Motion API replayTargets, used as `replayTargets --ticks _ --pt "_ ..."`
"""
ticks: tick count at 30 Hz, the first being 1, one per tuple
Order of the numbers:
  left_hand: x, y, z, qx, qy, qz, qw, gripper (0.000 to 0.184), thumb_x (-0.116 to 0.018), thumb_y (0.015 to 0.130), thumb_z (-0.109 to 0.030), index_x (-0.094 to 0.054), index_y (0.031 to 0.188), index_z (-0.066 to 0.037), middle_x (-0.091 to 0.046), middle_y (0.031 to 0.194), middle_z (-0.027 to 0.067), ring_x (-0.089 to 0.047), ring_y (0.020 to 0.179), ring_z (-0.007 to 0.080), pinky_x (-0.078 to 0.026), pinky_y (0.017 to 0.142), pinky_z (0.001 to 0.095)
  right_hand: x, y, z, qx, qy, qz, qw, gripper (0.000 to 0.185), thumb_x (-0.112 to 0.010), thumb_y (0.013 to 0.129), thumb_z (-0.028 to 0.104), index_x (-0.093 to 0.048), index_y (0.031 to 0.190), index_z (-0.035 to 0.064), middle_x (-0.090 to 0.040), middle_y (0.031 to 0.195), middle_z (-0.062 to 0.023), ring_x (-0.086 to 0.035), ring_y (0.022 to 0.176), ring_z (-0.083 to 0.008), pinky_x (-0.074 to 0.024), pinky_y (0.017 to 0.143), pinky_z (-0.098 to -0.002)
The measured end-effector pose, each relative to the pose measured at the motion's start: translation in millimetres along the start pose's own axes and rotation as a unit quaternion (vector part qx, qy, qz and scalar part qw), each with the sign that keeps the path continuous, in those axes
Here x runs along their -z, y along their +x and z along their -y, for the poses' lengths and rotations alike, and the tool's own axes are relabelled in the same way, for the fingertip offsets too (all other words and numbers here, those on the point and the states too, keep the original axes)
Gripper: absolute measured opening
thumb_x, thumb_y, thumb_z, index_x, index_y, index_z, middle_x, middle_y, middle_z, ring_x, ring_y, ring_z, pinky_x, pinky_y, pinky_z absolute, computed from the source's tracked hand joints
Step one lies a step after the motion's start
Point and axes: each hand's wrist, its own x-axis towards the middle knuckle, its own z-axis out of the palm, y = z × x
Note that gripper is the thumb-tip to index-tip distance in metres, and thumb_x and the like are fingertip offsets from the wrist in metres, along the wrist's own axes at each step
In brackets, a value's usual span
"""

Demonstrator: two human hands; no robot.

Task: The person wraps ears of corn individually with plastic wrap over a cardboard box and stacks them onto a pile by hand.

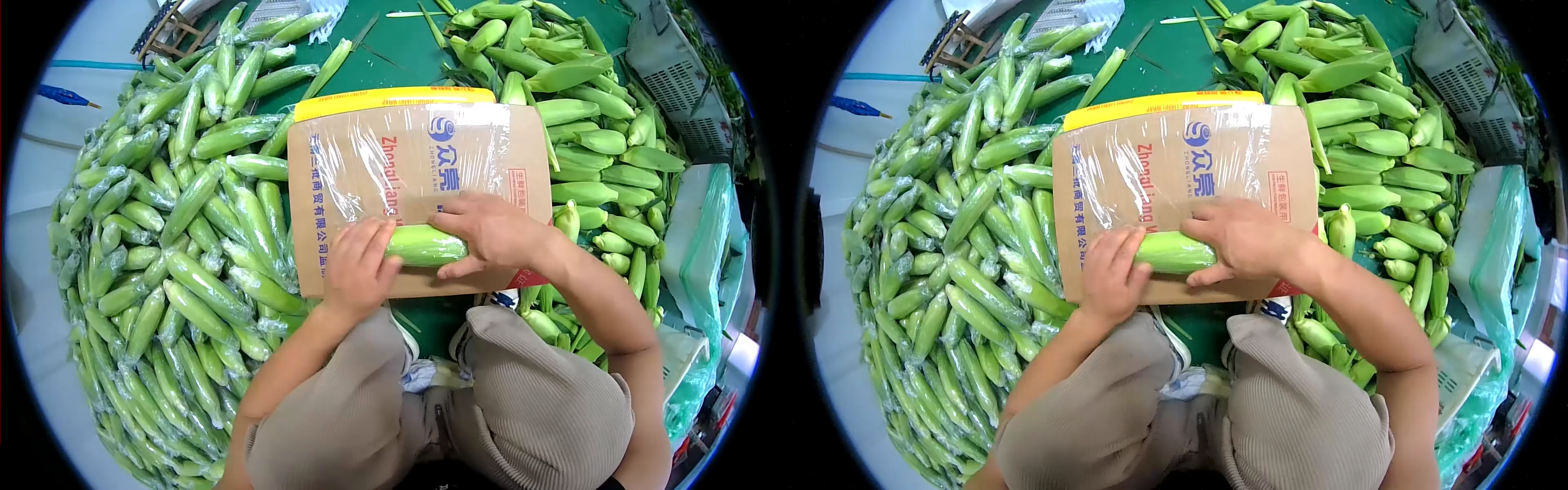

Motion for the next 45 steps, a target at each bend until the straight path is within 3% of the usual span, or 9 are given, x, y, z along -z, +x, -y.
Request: replayTargets --ticks 6,10,14,20,24,31,37,39,45 --pt "14 137 38 0.038 0.303 0.006 0.952 0.048 -0.072 0.094 -0.034 -0.068 0.134 -0.008 -0.060 0.145 0.0152 -0.053 0.137 0.0350 -0.032 0.122 0.0521 29 41 -12 -0.066 -0.127 -0.191 0.971 0.072 -0.083 0.081 0.043 -0.059 0.139 0.0071 -0.060 0.124 -0.0159 -0.062 0.115 -0.0356 -0.0510 0.097 -0.0491" --pt "10 154 40 0.116 -0.203 0.044 0.971 0.054 -0.072 0.087 -0.014 -0.064 0.140 -0.009 -0.054 0.153 0.0153 -0.047 0.148 0.0274 -0.031 0.123 0.0579 27 73 -47 -0.032 -0.201 -0.252 0.946 0.068 -0.087 0.077 0.034 -0.061 0.132 0.0035 -0.061 0.121 -0.0172 -0.061 0.118 -0.0373 -0.0520 0.100 -0.0474" --pt "-12 141 27 -0.143 0.192 -0.034 0.970 0.073 -0.075 0.075 -0.012 -0.057 0.145 -0.012 -0.071 0.129 0.0090 -0.067 0.123 0.0292 -0.050 0.108 0.0427 48 86 -56 -0.161 0.009 -0.089 0.983 0.082 -0.087 0.076 0.037 -0.056 0.143 0.0021 -0.064 0.132 -0.0220 -0.063 0.120 -0.0390 -0.0522 0.101 -0.0441" --pt "8 135 6 0.000 0.085 0.223 0.971 0.055 -0.079 0.071 -0.017 -0.066 0.124 -0.010 -0.073 0.110 0.0119 -0.071 0.104 0.0343 -0.056 0.091 0.0469 97 96 -60 -0.190 0.063 0.054 0.978 0.052 -0.055 0.108 0.048 -0.064 0.142 0.0100 -0.070 0.132 -0.0187 -0.068 0.117 -0.0357 -0.0535 0.100 -0.0409" --pt "12 131 1 -0.025 -0.040 0.361 0.931 0.049 -0.079 0.070 -0.024 -0.068 0.114 -0.006 -0.074 0.103 0.0175 -0.071 0.098 0.0406 -0.057 0.089 0.0490 16 116 -64 0.020 -0.159 -0.005 0.987 0.066 -0.048 0.105 0.061 -0.040 0.163 0.0302 -0.029 0.174 0.0025 -0.017 0.163 -0.0264 -0.0121 0.129 -0.0661" --pt "14 30 -49 -0.038 -0.145 0.737 0.659 0.059 -0.082 0.075 -0.025 -0.063 0.127 -0.005 -0.071 0.109 0.0211 -0.070 0.104 0.0393 -0.056 0.091 0.0459 -14 102 -59 0.062 -0.197 -0.090 0.974 0.065 -0.054 0.103 0.057 -0.050 0.157 0.0212 -0.039 0.168 -0.0010 -0.028 0.159 -0.0264 -0.0219 0.129 -0.0558" --pt "26 -38 -3 0.061 -0.361 0.560 0.743 0.075 -0.084 0.076 -0.017 -0.055 0.144 -0.005 -0.061 0.119 0.0140 -0.062 0.118 0.0314 -0.051 0.102 0.0409 -35 -18 65 0.092 0.234 0.073 0.965 0.084 -0.083 0.084 0.050 -0.047 0.145 0.0045 -0.057 0.141 -0.0262 -0.058 0.125 -0.0470 -0.0505 0.100 -0.0512" --pt "46 -21 8 0.062 -0.353 0.568 0.741 0.079 -0.086 0.076 -0.018 -0.056 0.148 -0.008 -0.065 0.130 0.0143 -0.063 0.125 0.0315 -0.050 0.107 0.0413 -60 -36 75 -0.129 0.337 0.395 0.845 0.079 -0.085 0.086 0.047 -0.050 0.142 0.0029 -0.063 0.132 -0.0220 -0.064 0.119 -0.0402 -0.0534 0.097 -0.0457" --pt "143 -6 33 0.237 -0.395 0.207 0.863 0.048 -0.087 0.082 -0.023 -0.073 0.124 -0.007 -0.077 0.117 0.0162 -0.074 0.109 0.0281 -0.059 0.094 0.0404 -72 -26 63 -0.144 0.542 0.070 0.825 0.073 -0.083 0.088 0.010 -0.042 0.149 0.0056 -0.067 0.109 -0.0098 -0.069 0.088 -0.0182 -0.0578 0.076 -0.0348"
